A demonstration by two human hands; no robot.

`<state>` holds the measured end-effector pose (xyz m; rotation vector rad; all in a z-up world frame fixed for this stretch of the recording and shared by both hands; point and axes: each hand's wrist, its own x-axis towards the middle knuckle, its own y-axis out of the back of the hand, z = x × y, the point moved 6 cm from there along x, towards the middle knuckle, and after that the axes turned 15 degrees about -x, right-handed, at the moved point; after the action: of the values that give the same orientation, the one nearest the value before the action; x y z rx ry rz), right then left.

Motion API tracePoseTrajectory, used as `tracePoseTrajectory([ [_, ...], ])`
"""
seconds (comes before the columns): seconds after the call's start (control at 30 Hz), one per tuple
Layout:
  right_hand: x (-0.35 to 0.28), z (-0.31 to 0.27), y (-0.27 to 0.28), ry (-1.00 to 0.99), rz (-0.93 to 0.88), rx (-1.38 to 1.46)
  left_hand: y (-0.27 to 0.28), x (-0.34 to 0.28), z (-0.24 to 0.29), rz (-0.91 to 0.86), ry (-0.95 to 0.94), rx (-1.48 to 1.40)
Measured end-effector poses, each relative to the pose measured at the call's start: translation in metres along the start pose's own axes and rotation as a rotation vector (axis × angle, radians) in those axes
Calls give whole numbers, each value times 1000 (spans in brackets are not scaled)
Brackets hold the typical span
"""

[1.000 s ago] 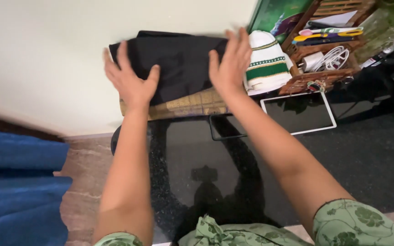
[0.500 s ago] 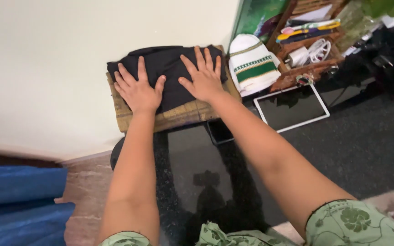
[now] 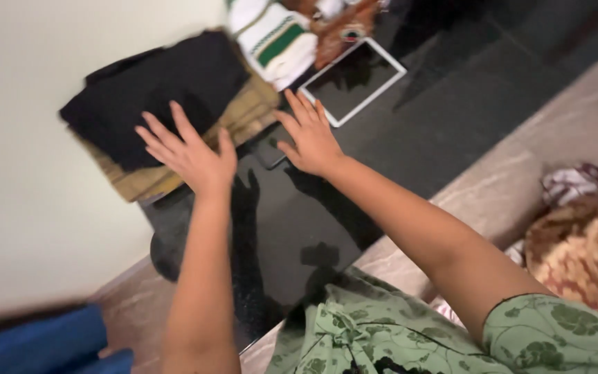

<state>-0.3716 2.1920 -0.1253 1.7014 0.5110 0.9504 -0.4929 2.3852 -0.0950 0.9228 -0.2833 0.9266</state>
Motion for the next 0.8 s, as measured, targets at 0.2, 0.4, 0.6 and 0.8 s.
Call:
tracePoseTrajectory([
  [0.2, -104, 65, 42, -168, -36, -53, -73, -84, 90, -326, -38, -155],
  [0.4, -205, 138, 111, -316, -37, -61, -157, -142, 189, -597, -54, -362],
  [0.6, -319, 254, 193, -495, -22, -118, -233, -163, 312, -676, -38, -378],
  [0.8, -420, 379, 281, -696, 161, -310, -326, -195, 444, -660, -354, -539],
])
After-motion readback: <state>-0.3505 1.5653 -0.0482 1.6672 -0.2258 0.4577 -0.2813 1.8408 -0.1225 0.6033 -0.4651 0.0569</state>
